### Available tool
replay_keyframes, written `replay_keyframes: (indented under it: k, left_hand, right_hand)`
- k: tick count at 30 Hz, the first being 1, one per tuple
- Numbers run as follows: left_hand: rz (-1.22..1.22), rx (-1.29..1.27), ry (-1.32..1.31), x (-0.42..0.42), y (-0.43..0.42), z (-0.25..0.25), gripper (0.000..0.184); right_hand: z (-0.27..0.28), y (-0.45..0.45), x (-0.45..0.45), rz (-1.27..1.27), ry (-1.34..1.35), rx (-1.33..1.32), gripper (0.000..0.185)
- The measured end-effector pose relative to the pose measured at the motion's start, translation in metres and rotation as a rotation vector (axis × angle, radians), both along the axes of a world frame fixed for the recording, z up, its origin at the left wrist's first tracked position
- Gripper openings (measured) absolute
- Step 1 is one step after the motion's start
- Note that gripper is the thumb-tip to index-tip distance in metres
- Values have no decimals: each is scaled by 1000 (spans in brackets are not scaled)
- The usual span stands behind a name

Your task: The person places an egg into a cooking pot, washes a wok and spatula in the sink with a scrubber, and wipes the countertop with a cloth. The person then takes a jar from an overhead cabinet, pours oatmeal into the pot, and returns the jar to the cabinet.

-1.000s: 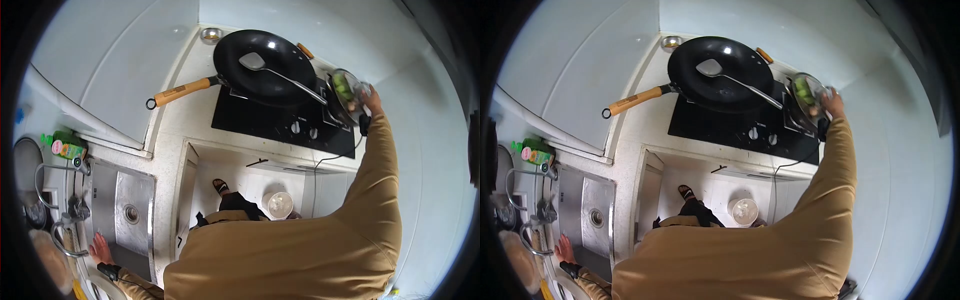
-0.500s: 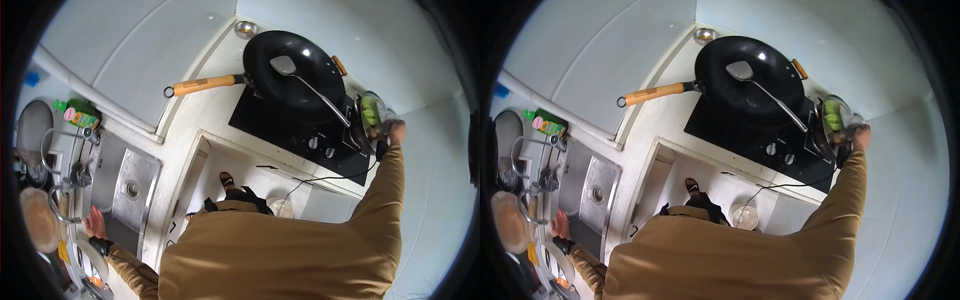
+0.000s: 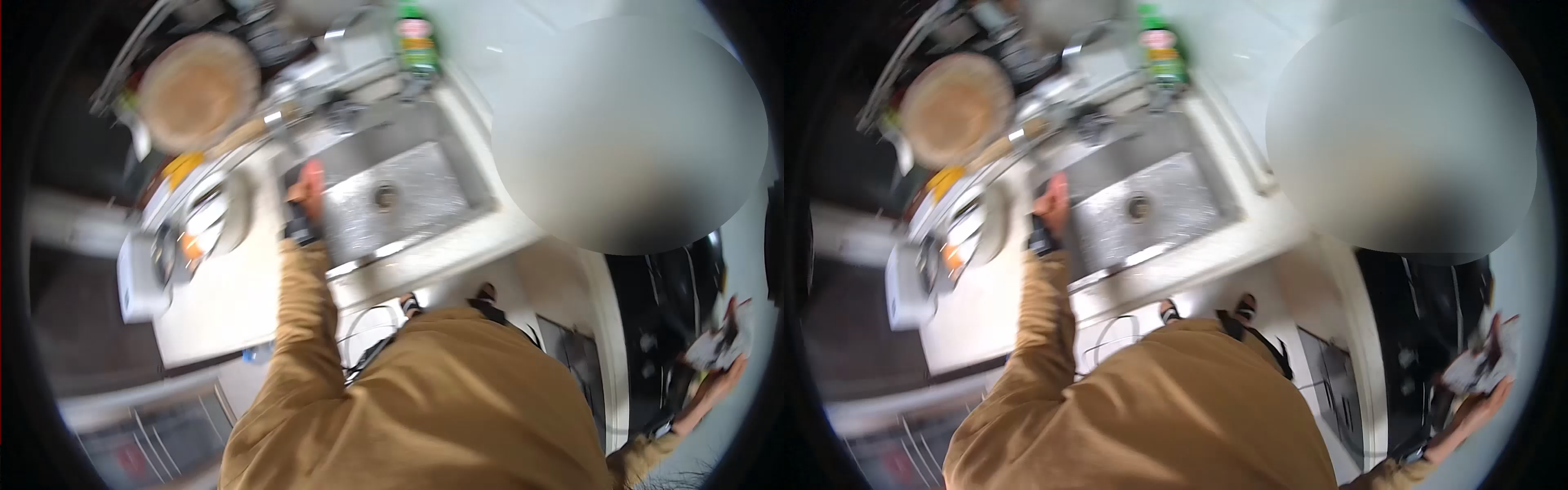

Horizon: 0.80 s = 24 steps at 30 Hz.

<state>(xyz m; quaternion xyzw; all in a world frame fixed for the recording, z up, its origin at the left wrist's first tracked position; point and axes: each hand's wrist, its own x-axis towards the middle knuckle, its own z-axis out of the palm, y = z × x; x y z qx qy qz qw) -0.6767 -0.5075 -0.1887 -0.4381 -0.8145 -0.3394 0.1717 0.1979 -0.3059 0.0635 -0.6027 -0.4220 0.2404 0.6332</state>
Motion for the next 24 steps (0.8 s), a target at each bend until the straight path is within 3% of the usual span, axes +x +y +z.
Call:
replay_keyframes:
  k: [1,2,3,4,6,7,8,10,12,13,15,16,19,21,24]
  left_hand:
    - [-44,-63,-42,18,-1,26,26]
    - [-295,264,91,3,7,5,35]
    - [-357,284,-529,9,4,11,40]
    - [-253,418,-1120,15,0,18,45]
    - [73,390,-1746,31,-4,52,51]
    - [-2,371,-1841,32,-14,55,55]
    - [-101,246,-1858,44,-22,79,67]
    - [-225,44,-1858,66,-38,122,87]
    - [-374,-56,-1903,78,-56,124,101]
    - [-475,-146,-1887,80,-69,126,98]
    - [-604,-43,-1994,91,-94,124,80]
    - [-610,-45,-2004,91,-106,118,80]
    - [-394,235,-1948,80,-148,114,42]
    - [-244,274,-1879,60,-192,105,41]
    - [134,283,-1627,28,-262,95,47]
  right_hand:
    - [-10,1,-52,136,59,-65,45]
    - [-20,2,-104,265,112,-140,44]
    - [-46,7,-140,431,156,-221,44]
    - [-85,9,-174,564,-36,-168,44]
    - [-104,-8,-273,844,-368,-138,39]
    - [-114,-16,-322,975,-514,-87,36]
    - [-102,-38,-386,1105,-172,-331,32]
    - [-92,-65,-475,1510,-136,-413,29]
    - [-104,-87,-544,1677,-120,-462,29]
    - [-115,-103,-576,1720,-79,-462,31]
    - [-121,-136,-629,1850,7,-510,36]
    - [-120,-152,-649,1929,56,-563,38]
    - [-127,-173,-696,1965,-3,-614,40]
    - [-136,-169,-715,2012,-194,-678,40]
    - [-177,-149,-726,1877,-255,-604,39]
